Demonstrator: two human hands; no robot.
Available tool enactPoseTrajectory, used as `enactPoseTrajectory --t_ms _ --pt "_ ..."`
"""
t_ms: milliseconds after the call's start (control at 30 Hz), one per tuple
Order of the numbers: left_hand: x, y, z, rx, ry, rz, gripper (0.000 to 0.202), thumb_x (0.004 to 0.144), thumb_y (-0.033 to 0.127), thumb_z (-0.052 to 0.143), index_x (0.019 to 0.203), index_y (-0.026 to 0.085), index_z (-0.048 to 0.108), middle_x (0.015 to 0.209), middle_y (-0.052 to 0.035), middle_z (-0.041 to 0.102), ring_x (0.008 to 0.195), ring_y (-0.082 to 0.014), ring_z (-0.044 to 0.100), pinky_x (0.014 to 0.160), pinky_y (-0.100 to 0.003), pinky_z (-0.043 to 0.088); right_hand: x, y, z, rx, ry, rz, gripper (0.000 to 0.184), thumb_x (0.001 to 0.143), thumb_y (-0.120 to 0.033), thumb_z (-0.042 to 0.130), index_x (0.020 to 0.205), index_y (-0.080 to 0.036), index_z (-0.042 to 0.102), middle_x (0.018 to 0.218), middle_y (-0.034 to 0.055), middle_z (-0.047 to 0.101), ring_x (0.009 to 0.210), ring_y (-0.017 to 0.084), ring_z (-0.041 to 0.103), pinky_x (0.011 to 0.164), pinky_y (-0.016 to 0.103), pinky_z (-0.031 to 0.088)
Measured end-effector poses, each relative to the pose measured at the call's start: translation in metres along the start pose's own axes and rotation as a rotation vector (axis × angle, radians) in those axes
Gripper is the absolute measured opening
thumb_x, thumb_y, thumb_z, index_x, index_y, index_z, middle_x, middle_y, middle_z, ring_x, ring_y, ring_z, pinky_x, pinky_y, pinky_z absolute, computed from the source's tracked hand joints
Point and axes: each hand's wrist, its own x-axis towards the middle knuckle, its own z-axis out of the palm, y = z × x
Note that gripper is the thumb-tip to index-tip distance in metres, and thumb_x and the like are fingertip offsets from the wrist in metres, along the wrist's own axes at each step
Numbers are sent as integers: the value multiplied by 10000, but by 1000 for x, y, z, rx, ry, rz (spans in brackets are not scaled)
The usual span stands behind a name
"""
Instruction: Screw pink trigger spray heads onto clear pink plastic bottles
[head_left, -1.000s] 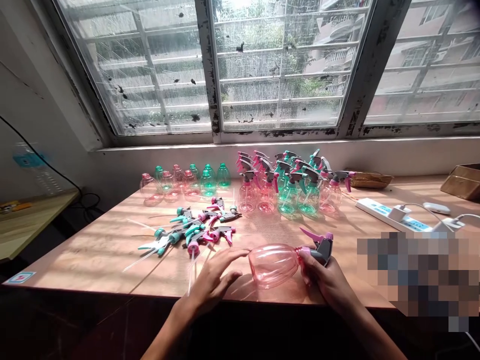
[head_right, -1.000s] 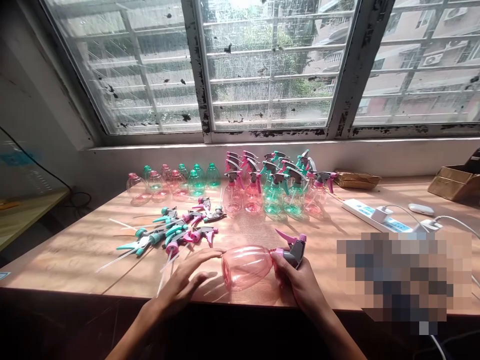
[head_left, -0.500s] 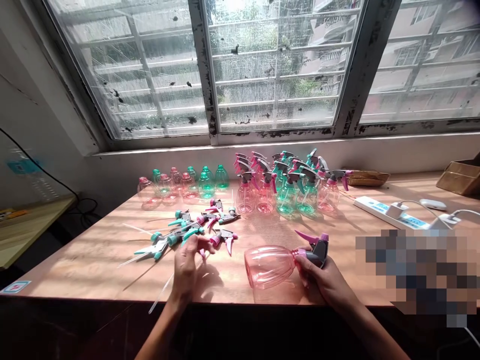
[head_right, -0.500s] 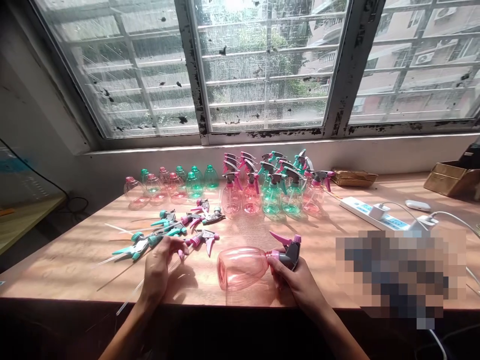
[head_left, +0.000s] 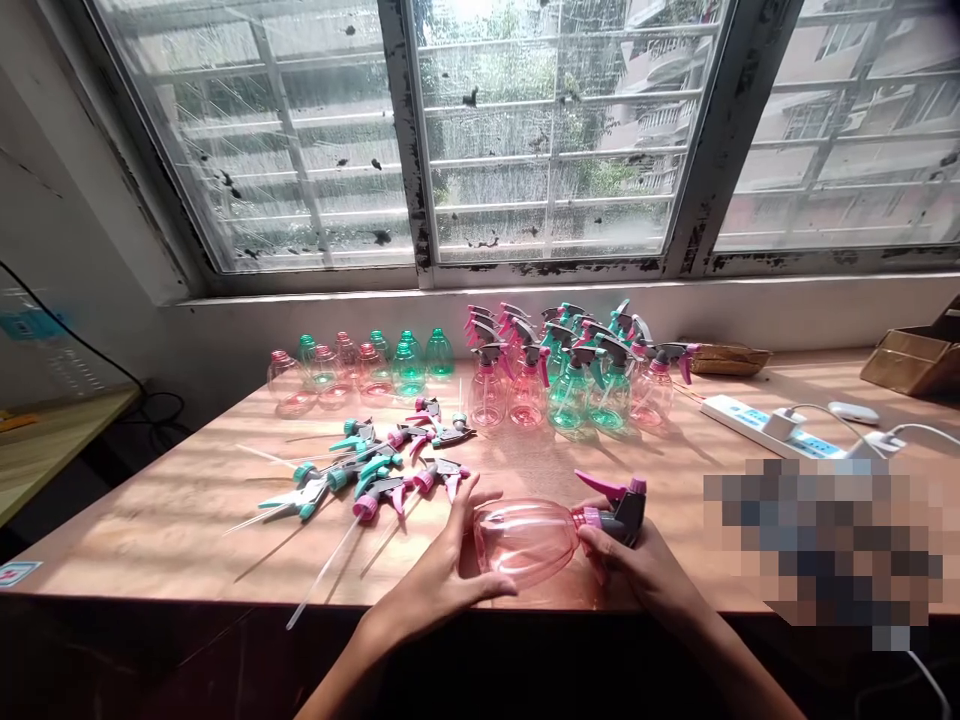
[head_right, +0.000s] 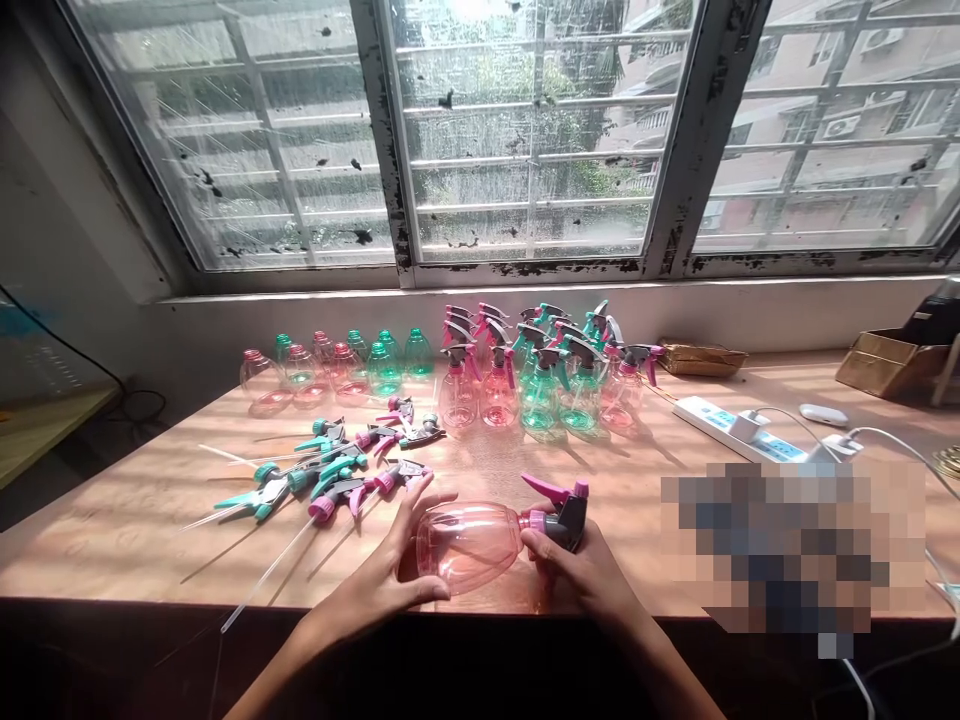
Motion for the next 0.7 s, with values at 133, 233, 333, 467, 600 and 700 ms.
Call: enactPoseTrajectory --t_ms 133,233,333,467,600,700 --pt "2 -9 1 186 -3 -7 1202 789 327 883 1655 353 50 1674 -99 320 1551 -365 267 1288 -514 177 2 -1 -2 27 -3 -4 362 864 -481 809 928 -183 614 633 -35 630 502 124 535 509 262 425" --pt "3 -11 1 247 3 -6 1182 796 360 874 1658 332 66 1685 -109 300 1557 -377 251 1289 -526 161 2 0 -2 16 -5 -13 344 866 -468 812 904 -182 625 630 -31 639 511 124 544 518 259 424" --pt "3 -8 0 232 20 -16 1129 790 538 849 1648 294 157 1717 -121 207 1585 -392 134 1296 -534 109 2 2 -3 13 -7 -11 354 858 -472 819 945 -177 642 640 -29 646 509 125 550 517 262 437" --pt "3 -3 -3 139 78 -12 692 991 678 477 1538 263 392 1725 -104 175 1599 -364 78 1294 -551 84 2 5 -4 35 5 13 411 815 -475 855 1005 -168 660 665 -14 673 520 132 555 516 267 455" --pt "4 -2 -3 -18 48 -42 643 1000 634 515 1509 267 378 1678 -122 296 1571 -347 233 1283 -544 184 1 3 -2 39 19 -5 392 813 -486 854 934 -168 660 649 -3 681 522 133 559 515 259 441" --pt "3 -3 0 -64 -5 -43 767 956 533 660 1580 313 270 1674 -97 321 1567 -339 253 1283 -531 212 2 0 0 73 48 -3 415 801 -500 859 954 -170 659 619 -22 655 482 129 549 485 254 435"
